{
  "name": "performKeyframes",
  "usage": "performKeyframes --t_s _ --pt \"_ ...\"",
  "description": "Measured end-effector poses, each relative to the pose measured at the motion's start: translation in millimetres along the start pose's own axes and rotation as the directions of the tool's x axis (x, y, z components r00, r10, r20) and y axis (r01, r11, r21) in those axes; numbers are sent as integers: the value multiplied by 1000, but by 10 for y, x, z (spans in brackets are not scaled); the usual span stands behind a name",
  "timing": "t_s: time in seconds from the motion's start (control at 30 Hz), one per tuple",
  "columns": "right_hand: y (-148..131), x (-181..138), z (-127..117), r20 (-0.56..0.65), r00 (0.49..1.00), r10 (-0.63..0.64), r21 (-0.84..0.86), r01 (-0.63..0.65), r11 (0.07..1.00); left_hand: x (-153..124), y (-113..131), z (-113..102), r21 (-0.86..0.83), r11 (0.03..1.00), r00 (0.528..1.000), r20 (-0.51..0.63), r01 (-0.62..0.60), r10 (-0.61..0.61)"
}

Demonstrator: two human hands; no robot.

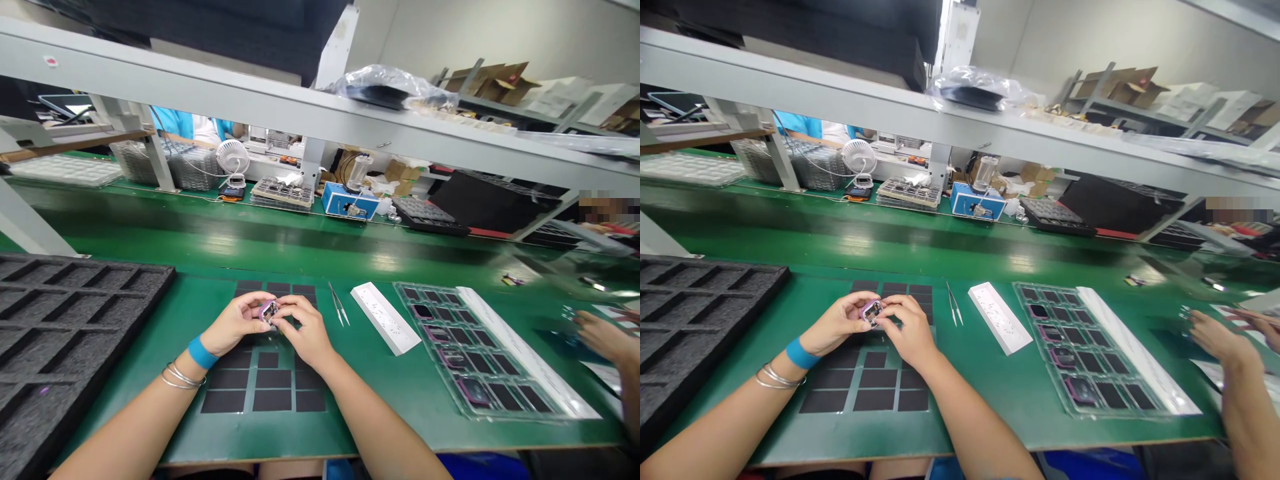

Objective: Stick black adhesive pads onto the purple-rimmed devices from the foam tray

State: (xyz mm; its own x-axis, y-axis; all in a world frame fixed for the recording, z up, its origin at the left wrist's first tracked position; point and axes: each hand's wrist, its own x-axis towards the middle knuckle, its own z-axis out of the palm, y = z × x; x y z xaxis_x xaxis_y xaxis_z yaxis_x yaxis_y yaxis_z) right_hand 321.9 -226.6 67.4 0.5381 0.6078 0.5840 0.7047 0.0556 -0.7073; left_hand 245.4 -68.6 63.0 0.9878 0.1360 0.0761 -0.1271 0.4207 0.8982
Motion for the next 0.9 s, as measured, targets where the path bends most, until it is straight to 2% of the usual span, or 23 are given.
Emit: performKeyframes --t_s 0.23,0.5,0.9 --pt "13 -4 18 -51 998 -44 44 46 998 -4 3 0 -11 1000 1000 0 5 -5" --pt "23 -9 18 -39 998 -39 49 41 998 -13 -10 3 -24 1000 1000 -13 6 -7" --pt "30 38 -46 87 993 80 64 -86 994 1 -51 2 -7 999 998 -46 45 -45"
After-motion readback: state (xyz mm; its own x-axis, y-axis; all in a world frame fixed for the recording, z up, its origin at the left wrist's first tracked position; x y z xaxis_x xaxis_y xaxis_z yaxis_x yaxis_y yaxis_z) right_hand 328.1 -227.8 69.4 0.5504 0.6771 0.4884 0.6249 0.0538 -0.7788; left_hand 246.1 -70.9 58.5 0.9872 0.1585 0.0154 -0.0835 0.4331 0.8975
